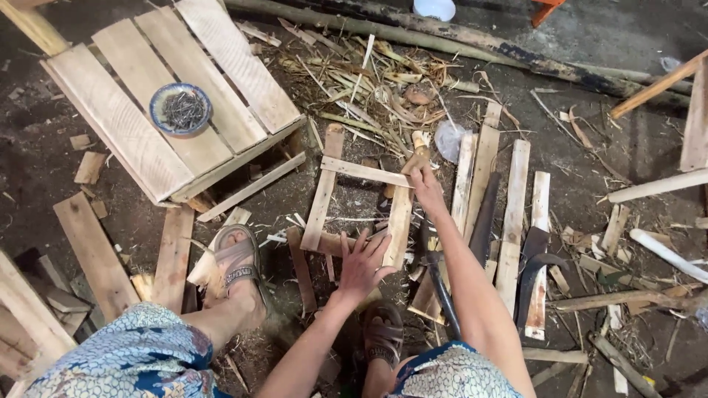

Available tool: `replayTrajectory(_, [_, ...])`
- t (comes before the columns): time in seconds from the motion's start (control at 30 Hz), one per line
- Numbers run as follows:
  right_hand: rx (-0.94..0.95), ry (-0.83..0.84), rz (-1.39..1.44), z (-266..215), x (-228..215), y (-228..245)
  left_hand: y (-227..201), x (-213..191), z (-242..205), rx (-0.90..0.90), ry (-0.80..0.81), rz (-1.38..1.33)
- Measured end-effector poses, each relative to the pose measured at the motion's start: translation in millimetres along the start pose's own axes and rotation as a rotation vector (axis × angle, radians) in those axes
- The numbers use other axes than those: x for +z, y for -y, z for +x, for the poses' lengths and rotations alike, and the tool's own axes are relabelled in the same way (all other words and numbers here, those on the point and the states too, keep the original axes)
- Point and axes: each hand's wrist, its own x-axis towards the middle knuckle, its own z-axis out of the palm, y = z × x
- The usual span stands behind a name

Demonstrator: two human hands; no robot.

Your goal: Assembling a small wooden frame by hammering nails into wooden slats

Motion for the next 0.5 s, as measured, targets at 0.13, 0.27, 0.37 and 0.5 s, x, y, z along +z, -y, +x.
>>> replayTrajectory(0.13, [-0.04, -0.035, 0.007, 6.5, 5.9, -7.1, 1.6, 3.6, -1.9, 0.007, -0.001, 0.018])
replayTrajectory(0.27, [-0.045, -0.077, 0.012, -1.3, 5.9, 7.8, 3.8, 8.0, -3.1, 0.001, 0.001, 0.01])
replayTrajectory(0.37, [-0.037, -0.085, 0.024, -13.6, 5.5, 27.4, 3.7, 10.3, -4.4, -0.002, -0.008, 0.022])
replayTrajectory(0.5, [0.005, -0.078, 0.078, -17.8, 6.5, 35.2, 5.8, 10.2, -0.2, -0.051, 0.045, -0.014])
